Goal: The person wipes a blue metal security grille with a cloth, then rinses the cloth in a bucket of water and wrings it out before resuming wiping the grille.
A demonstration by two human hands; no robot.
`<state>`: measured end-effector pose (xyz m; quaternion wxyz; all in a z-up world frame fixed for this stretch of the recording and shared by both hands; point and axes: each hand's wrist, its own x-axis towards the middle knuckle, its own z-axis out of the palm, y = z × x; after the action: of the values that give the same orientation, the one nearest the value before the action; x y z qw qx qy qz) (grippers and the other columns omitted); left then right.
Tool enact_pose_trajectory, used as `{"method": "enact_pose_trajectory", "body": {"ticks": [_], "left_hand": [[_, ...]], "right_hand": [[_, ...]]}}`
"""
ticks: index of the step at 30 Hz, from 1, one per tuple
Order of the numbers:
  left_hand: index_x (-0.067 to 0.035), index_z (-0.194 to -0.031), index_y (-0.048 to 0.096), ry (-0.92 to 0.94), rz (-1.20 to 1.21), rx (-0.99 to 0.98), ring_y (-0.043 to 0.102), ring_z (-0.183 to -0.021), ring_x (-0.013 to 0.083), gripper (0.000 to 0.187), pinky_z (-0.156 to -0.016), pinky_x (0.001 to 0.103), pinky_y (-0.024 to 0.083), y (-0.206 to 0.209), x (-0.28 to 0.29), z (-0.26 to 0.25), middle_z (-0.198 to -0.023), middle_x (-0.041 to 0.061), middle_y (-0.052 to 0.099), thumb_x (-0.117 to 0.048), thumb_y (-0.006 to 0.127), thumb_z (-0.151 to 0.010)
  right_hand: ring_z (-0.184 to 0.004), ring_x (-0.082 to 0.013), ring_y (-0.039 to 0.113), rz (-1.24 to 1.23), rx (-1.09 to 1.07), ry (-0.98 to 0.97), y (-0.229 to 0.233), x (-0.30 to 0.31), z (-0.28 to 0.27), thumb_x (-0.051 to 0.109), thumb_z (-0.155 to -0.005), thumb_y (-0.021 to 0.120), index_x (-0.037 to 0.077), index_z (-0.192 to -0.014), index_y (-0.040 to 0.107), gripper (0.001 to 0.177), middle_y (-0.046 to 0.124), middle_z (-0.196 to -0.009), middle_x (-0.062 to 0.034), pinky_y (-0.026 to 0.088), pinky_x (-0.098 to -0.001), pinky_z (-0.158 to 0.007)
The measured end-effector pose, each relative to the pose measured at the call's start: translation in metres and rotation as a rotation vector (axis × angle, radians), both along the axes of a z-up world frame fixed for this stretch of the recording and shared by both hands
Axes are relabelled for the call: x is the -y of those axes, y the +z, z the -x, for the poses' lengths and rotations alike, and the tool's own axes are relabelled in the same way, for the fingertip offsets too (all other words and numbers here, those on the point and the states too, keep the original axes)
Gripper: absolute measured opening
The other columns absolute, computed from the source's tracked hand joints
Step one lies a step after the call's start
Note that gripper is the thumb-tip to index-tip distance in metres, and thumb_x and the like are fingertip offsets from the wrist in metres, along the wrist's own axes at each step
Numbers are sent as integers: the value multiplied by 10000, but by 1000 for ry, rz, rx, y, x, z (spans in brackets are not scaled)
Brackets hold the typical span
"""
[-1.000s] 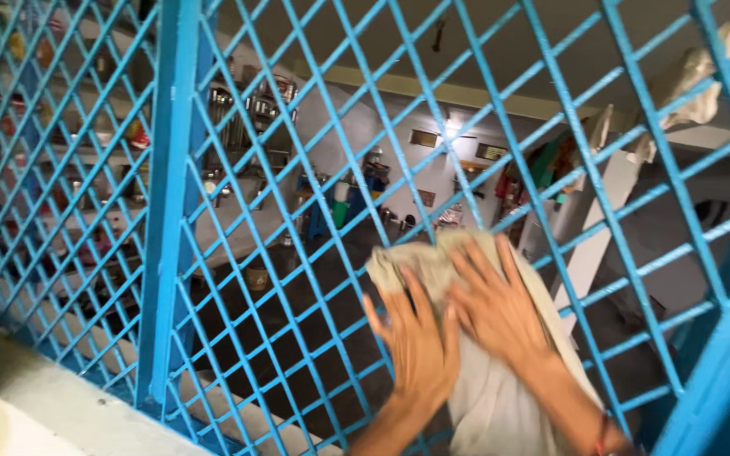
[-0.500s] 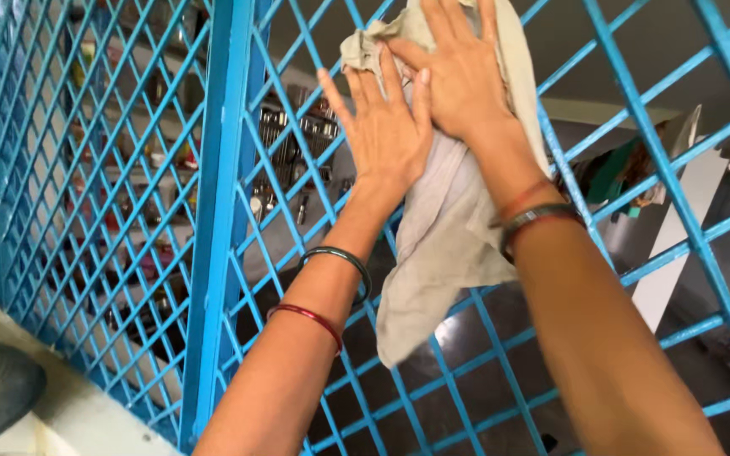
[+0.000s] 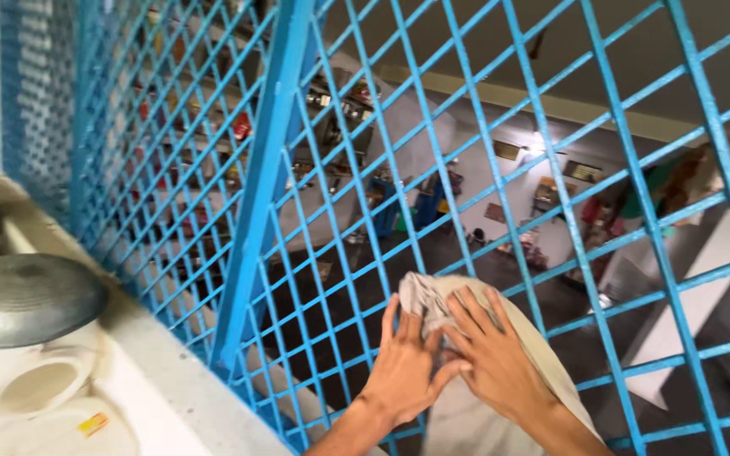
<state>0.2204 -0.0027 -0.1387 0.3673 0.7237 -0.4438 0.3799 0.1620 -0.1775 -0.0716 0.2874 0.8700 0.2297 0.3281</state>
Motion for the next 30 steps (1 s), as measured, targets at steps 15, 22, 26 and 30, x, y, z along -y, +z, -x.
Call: {"method": "enact_pose_trajectory", "body": {"ticks": [15,22,26,30], "left_hand": [[-14,-974,801,-470,920,-358,657,-1129,215,228,-1014,323,469,82,-127,-213,-1107,110,754,-72,628,-839],[23,-904,796,-416,992,-484,665,-1052,217,305,-1003,309,462,64,-174,-304,-1066,124,761,-136,559,-797],[58,-860,785,-417,1054,-569,648,-938,222,331,-924,311,476,56,-176,-317,-971,138,789,-127,536,-744],[36,-889,815,-290,1038,-644,566,-870,214,357,-856,328,449,55,-165,-287,-932,142,773,-158,549,-751]], "right_hand": [[-1557,-256,201,340,569,-66,202,-143,-305,556,-997,387,322,-1530,458,587,381,-1637,-68,-33,-582,-1229],[-1580,-297,218,161,635,88,272,-184,-417,531,-1061,425,241,-1575,508,596,400,-1631,-143,-14,-592,-1279],[-1605,-381,207,-156,525,345,210,-191,-398,457,-1120,468,186,-1497,566,475,383,-1681,-205,78,-582,-1310],[-1549,-331,245,105,664,6,138,-193,-332,455,-1029,534,67,-1506,566,615,419,-1627,-141,102,-574,-1269]]}}
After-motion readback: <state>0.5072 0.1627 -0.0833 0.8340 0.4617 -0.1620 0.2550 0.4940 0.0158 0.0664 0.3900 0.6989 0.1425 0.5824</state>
